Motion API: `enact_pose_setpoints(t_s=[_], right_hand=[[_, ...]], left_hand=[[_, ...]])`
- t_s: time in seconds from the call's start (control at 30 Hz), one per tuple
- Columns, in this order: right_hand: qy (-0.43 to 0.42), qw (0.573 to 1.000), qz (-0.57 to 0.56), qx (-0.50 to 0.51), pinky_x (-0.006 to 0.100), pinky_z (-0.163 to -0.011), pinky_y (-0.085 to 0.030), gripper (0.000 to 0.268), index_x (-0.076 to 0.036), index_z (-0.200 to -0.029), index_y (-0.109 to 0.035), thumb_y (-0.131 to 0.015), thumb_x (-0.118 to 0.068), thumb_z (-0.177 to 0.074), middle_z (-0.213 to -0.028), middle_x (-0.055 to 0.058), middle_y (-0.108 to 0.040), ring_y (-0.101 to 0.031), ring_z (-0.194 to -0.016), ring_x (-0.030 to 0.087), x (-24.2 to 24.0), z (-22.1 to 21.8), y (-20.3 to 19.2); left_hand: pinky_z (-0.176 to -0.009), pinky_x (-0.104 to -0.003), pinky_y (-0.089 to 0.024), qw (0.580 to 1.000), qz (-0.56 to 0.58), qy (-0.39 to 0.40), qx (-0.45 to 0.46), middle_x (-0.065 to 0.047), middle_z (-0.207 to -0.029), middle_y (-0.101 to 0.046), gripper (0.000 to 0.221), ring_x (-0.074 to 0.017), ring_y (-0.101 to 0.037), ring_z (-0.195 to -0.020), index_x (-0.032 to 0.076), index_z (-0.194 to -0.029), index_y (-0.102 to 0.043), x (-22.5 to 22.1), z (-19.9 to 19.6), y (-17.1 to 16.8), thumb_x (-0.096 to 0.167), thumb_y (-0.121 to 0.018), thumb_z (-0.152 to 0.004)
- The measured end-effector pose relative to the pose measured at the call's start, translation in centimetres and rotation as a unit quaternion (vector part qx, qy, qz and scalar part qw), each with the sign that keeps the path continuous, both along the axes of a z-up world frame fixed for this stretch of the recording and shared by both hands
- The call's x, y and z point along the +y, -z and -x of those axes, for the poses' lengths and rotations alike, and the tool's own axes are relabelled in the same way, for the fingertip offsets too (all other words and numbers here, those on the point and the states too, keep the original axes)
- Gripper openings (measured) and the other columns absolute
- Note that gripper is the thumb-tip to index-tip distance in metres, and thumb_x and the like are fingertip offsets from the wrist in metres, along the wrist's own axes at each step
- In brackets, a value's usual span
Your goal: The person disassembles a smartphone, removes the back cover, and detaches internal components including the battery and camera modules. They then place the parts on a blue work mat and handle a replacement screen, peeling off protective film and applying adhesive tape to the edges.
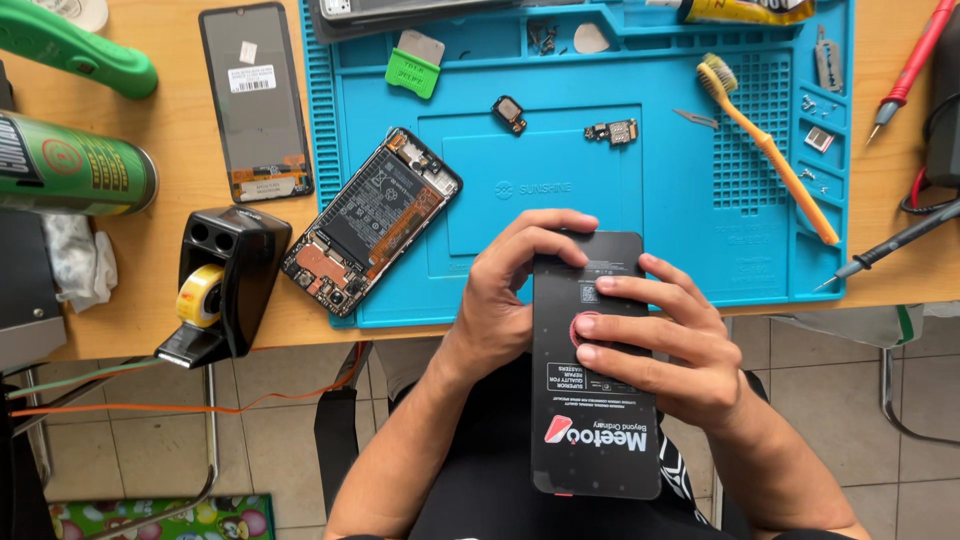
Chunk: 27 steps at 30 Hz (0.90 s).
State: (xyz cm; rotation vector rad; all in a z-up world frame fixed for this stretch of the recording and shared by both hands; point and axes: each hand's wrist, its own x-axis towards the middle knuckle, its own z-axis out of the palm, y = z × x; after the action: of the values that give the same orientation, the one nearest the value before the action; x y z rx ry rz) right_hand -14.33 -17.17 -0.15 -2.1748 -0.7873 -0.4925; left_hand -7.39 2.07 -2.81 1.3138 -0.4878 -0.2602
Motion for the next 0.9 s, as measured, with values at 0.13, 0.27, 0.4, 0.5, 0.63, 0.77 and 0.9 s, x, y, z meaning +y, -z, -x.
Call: enact_pose_setpoints(t_s=[0.13, 0.27, 0.4, 0.5, 0.63, 0.77, 0.9], right_hand=[[0.010, 1.000, 0.001, -0.008, 0.057, -0.113, -0.047, 0.014, -0.016, -0.107, -0.074, -0.063, -0.013, -0.099, -0.115, 0.006, -0.074, -0.068, -0.116, 0.036, -0.1, 0.3, 0.2], [0.010, 1.000, -0.007, -0.008, 0.058, -0.113, -0.047, 0.013, -0.015, -0.108, -0.072, -0.062, -0.016, -0.100, -0.115, 0.006, -0.074, -0.069, -0.116, 0.038, -0.2, 0.2, 0.1], [0.009, 1.000, -0.019, -0.007, 0.058, -0.113, -0.048, 0.012, -0.015, -0.108, -0.072, -0.065, -0.017, -0.098, -0.114, 0.007, -0.074, -0.070, -0.114, 0.038, -0.1, 0.0, 0.3], [0.010, 1.000, -0.020, -0.007, 0.058, -0.113, -0.048, 0.012, -0.015, -0.108, -0.071, -0.066, -0.018, -0.098, -0.114, 0.007, -0.074, -0.070, -0.115, 0.038, -0.1, 0.0, 0.3], [0.033, 0.999, -0.016, 0.001, 0.060, -0.114, -0.048, 0.012, -0.013, -0.109, -0.071, -0.065, -0.015, -0.098, -0.117, 0.008, -0.073, -0.069, -0.117, 0.039, -0.8, 0.1, 0.2], [0.051, 0.999, -0.006, -0.002, 0.060, -0.114, -0.048, 0.013, -0.012, -0.109, -0.070, -0.069, -0.017, -0.096, -0.117, 0.008, -0.072, -0.069, -0.117, 0.040, -2.0, -0.1, 0.3], [0.061, 0.998, 0.015, -0.008, 0.060, -0.113, -0.048, 0.011, -0.013, -0.107, -0.072, -0.065, -0.013, -0.099, -0.116, 0.008, -0.073, -0.069, -0.115, 0.039, -2.1, -0.4, 0.0]], left_hand=[[-0.102, -0.033, -0.056, 1.000, -0.018, 0.006, -0.025, -0.014, -0.133, -0.062, 0.026, -0.0239, -0.062, -0.125, 0.015, -0.109, -0.062, -0.1, -0.3, -0.3, 0.035, -0.071, -0.096], [-0.102, -0.034, -0.057, 0.999, -0.015, 0.002, -0.029, -0.013, -0.132, -0.062, 0.028, -0.0238, -0.062, -0.125, 0.016, -0.109, -0.061, -0.2, -0.3, -0.3, 0.039, -0.071, -0.096], [-0.102, -0.035, -0.058, 0.999, -0.016, 0.004, -0.028, -0.013, -0.133, -0.062, 0.027, -0.0237, -0.062, -0.126, 0.016, -0.111, -0.061, -0.1, -0.3, -0.1, 0.036, -0.071, -0.097], [-0.107, -0.038, -0.056, 0.999, -0.023, 0.004, -0.049, -0.015, -0.139, -0.059, 0.025, -0.0271, -0.061, -0.130, 0.015, -0.119, -0.058, 0.1, -0.4, -0.4, 0.028, -0.068, -0.100], [-0.122, -0.049, -0.048, 0.977, -0.133, -0.086, -0.144, -0.020, -0.146, -0.053, 0.022, -0.0366, -0.055, -0.140, 0.007, -0.128, -0.057, 1.7, 0.2, -2.3, 0.008, -0.042, -0.112], [-0.088, -0.045, -0.059, 0.939, -0.126, -0.104, -0.302, -0.012, -0.110, -0.062, 0.008, -0.0318, -0.070, -0.099, 0.010, -0.103, -0.059, 4.8, 2.5, -5.6, 0.006, -0.055, -0.097], [-0.084, -0.031, -0.057, 0.850, -0.196, 0.013, -0.489, 0.001, -0.102, -0.071, 0.005, -0.0167, -0.068, -0.087, 0.017, -0.099, -0.068, 5.1, 2.9, -8.8, 0.015, -0.066, -0.103]])
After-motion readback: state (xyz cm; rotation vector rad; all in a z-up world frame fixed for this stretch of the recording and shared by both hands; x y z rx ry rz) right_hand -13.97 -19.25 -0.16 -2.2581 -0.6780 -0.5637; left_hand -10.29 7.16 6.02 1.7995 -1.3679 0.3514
